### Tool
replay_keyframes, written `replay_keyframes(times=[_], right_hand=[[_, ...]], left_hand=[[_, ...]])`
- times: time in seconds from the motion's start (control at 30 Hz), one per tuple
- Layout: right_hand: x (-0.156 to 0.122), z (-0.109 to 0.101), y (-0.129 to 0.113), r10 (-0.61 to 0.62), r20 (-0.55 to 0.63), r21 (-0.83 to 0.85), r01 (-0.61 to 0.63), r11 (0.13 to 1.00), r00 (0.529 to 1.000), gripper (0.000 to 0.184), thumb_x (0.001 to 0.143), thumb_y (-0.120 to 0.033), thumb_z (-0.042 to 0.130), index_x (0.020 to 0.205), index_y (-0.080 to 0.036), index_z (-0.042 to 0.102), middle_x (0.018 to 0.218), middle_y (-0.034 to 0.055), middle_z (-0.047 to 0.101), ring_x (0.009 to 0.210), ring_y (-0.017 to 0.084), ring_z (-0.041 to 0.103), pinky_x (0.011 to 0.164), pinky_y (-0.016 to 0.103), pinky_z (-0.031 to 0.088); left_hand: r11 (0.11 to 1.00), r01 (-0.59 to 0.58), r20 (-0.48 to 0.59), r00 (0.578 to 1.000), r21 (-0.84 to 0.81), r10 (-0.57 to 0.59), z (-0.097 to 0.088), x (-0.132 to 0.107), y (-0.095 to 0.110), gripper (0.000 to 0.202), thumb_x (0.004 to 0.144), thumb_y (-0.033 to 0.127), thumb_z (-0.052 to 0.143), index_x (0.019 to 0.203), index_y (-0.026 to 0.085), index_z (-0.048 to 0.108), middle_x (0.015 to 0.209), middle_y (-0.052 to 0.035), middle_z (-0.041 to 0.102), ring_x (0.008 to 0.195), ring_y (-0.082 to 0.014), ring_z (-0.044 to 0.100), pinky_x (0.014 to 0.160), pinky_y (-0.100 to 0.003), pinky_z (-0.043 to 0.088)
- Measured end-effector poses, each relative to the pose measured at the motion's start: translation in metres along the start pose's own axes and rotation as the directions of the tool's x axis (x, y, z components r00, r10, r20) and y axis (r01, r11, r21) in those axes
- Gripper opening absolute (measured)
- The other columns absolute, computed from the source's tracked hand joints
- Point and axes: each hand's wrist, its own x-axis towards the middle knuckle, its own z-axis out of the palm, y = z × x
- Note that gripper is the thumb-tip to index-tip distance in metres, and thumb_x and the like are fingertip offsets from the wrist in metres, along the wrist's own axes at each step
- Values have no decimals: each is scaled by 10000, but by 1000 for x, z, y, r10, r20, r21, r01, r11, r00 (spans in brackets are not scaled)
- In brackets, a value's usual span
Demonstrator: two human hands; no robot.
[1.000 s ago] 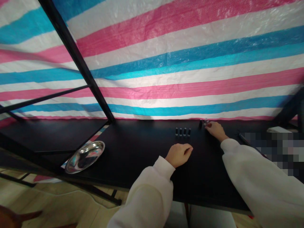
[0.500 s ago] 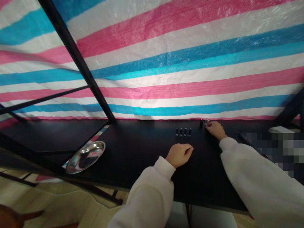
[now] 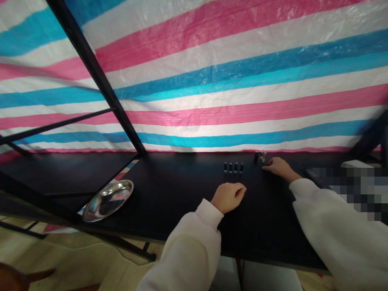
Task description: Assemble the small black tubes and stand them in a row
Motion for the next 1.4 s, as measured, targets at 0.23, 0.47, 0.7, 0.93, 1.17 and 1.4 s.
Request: replay_keyframes(times=[0.23, 0.47, 0.7, 0.93, 1.17, 1.4], right_hand=[[-29, 8, -27, -208, 112, 142, 191, 971, 972, 314, 585, -379, 704, 798, -156, 645, 731, 52, 655, 667, 172, 611, 593, 252, 447], [-38, 22, -63, -369, 4, 329, 347, 878, 929, 396, 695, -372, 629, 999, -120, 604, 850, 77, 652, 694, 159, 600, 637, 260, 451], [-39, 23, -79, -377, 5, 268, 362, 893, 926, 273, 701, -354, 624, 857, -130, 617, 733, 47, 633, 657, 155, 579, 607, 244, 414], [-37, 20, -79, -329, -10, 300, 316, 900, 944, 138, 728, -284, 576, 738, -154, 626, 681, 34, 622, 641, 147, 572, 585, 233, 415], [-37, 21, -65, -214, 64, 567, 141, 812, 975, 100, 756, -228, 533, 785, -149, 587, 657, 27, 627, 538, 123, 602, 527, 220, 470], [-46, 18, -59, -189, 21, 656, 129, 743, 982, 68, 743, -207, 553, 761, -148, 582, 642, 40, 639, 565, 150, 634, 555, 252, 520]], left_hand=[[1000, 15, -3, 1000, 13, -15, -1, 0, 1, 271, 857, 290, 397, 874, 194, 650, 742, -15, 665, 621, -119, 582, 592, -207, 392], [1000, 10, -24, 1000, 11, -10, 2, 1, -2, 267, 853, 280, 399, 845, 187, 649, 688, -9, 646, 587, -113, 563, 576, -206, 376], [999, 29, -13, 1000, 18, -29, 2, 1, -2, 269, 852, 286, 405, 836, 187, 655, 713, -18, 657, 602, -114, 570, 582, -204, 380], [999, 27, -17, 1000, 23, -26, 4, 1, -3, 274, 853, 289, 404, 865, 192, 659, 735, -22, 668, 625, -123, 586, 598, -208, 398], [1000, 28, -26, 999, 2, -28, 1, 1, 0, 284, 852, 287, 396, 858, 188, 662, 726, -22, 668, 622, -121, 585, 607, -209, 403], [1000, 14, -52, 999, -13, -14, 3, 3, -4, 277, 844, 284, 402, 847, 190, 663, 718, -19, 663, 603, -118, 572, 600, -214, 401]])
